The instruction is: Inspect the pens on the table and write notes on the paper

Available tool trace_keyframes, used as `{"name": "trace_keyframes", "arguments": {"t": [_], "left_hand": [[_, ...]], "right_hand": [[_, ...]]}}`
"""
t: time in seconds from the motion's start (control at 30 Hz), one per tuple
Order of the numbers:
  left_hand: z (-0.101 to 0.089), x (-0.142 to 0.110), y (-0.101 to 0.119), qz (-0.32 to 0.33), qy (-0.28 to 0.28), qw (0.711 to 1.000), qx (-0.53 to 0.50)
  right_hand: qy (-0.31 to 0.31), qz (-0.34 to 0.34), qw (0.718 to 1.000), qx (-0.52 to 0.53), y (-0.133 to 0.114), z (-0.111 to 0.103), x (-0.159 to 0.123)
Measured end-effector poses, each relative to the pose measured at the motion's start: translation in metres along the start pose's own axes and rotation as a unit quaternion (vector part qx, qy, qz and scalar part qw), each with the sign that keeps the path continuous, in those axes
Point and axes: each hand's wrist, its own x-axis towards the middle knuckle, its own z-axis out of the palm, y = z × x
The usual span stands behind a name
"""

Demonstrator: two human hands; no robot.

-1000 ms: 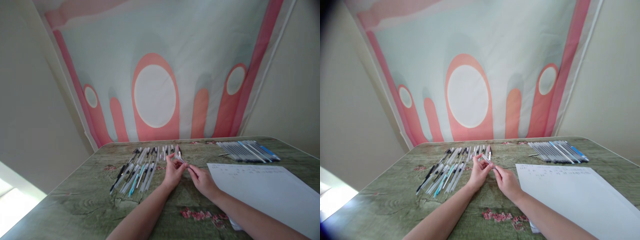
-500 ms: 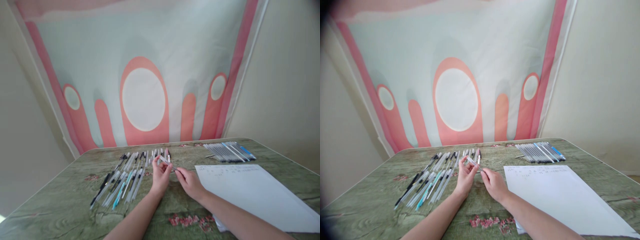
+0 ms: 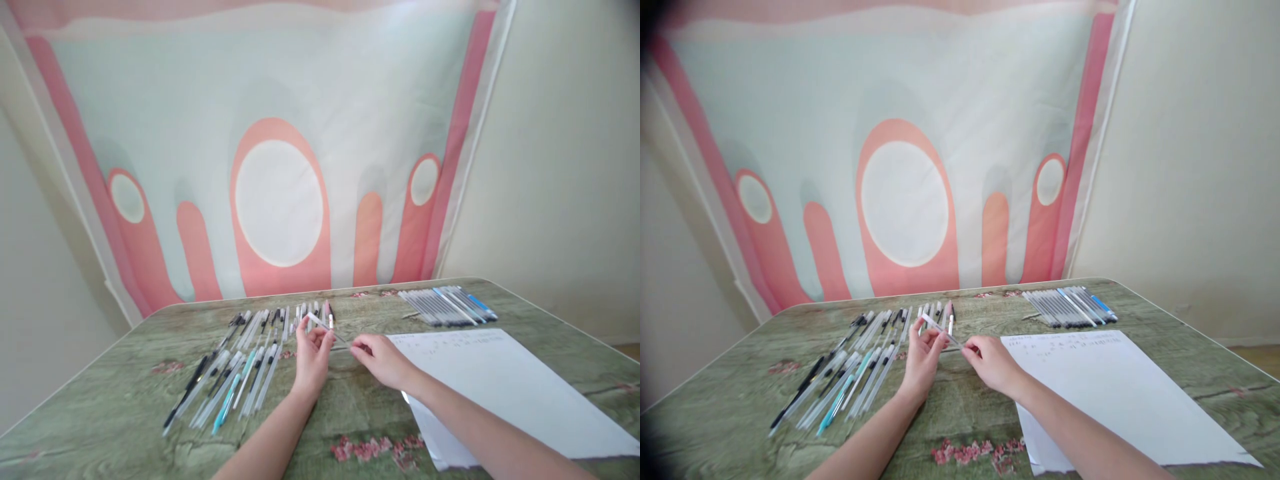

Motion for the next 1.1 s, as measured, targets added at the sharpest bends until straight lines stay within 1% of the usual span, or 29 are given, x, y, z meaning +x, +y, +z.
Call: {"name": "trace_keyframes", "arguments": {"t": [0.1,0.2,0.27,0.37,0.47,0.53,0.6,0.7,1.1], "left_hand": [[0.001,-0.003,0.001,-0.023,-0.048,0.998,0.016],[0.003,-0.007,0.003,-0.042,-0.096,0.994,0.036],[0.005,-0.009,0.005,-0.050,-0.125,0.990,0.038],[0.006,-0.010,0.005,-0.057,-0.146,0.987,0.034],[0.005,-0.010,0.004,-0.057,-0.154,0.986,0.037],[0.004,-0.010,0.003,-0.057,-0.157,0.985,0.042],[0.003,-0.010,0.002,-0.058,-0.159,0.984,0.049],[0.003,-0.010,0.001,-0.058,-0.165,0.983,0.052],[0.003,-0.010,0.001,-0.065,-0.167,0.982,0.061]], "right_hand": [[0.059,0.035,0.997,-0.043,0.015,-0.020,0.008],[0.119,0.098,0.978,-0.143,0.042,-0.042,0.017],[0.125,0.151,0.958,-0.208,0.061,-0.053,0.019],[0.098,0.219,0.931,-0.274,0.082,-0.064,0.019],[0.073,0.276,0.897,-0.337,0.092,-0.068,0.016],[0.070,0.301,0.877,-0.367,0.095,-0.069,0.013],[0.073,0.310,0.869,-0.379,0.097,-0.069,0.011],[0.076,0.316,0.865,-0.383,0.098,-0.068,0.009],[0.077,0.338,0.857,-0.381,0.107,-0.069,0.008]]}}
